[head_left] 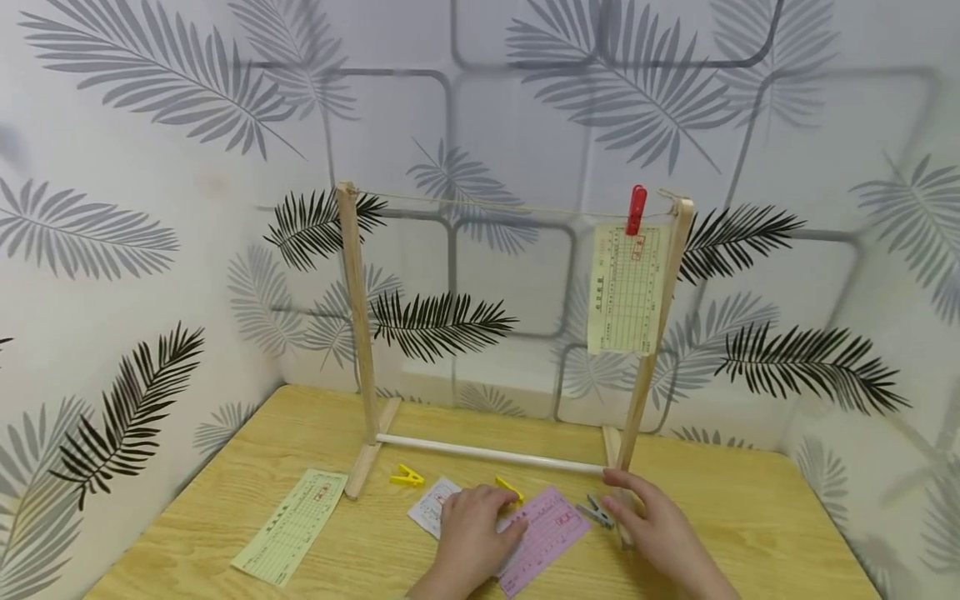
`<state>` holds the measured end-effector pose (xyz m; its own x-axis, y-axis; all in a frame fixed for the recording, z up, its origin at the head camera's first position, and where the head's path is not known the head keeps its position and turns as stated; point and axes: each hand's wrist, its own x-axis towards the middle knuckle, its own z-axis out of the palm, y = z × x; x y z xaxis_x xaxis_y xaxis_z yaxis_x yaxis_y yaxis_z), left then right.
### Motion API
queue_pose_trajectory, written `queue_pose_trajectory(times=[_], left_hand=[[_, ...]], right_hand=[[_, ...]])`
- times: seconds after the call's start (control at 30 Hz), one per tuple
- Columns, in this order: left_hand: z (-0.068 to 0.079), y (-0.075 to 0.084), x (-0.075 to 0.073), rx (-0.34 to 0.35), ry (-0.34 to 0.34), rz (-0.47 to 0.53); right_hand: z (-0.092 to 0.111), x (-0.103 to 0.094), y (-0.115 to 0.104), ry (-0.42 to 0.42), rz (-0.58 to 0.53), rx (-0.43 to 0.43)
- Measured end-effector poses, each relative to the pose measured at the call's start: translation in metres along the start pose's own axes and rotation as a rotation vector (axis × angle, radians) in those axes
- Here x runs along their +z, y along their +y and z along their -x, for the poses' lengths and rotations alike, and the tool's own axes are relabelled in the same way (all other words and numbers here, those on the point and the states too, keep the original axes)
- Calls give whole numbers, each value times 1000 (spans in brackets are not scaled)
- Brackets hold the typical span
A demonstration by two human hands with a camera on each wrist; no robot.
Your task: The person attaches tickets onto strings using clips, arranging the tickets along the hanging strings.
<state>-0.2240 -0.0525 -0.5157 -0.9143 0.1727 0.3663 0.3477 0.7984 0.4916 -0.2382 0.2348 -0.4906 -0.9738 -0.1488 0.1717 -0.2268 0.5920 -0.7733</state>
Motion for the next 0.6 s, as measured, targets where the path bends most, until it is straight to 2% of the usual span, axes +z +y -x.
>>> queue_pose_trajectory(times=[0.17, 0.4, 0.6], left_hand=[[0, 0, 0, 1, -6, -44], [2, 3, -1, -15, -58, -78], [4, 1, 0, -32, -73, -90]], right_hand=[[-2, -1, 3, -16, -44, -11], [0, -1, 7, 14, 6, -69], [-2, 1, 14, -22, 21, -70]])
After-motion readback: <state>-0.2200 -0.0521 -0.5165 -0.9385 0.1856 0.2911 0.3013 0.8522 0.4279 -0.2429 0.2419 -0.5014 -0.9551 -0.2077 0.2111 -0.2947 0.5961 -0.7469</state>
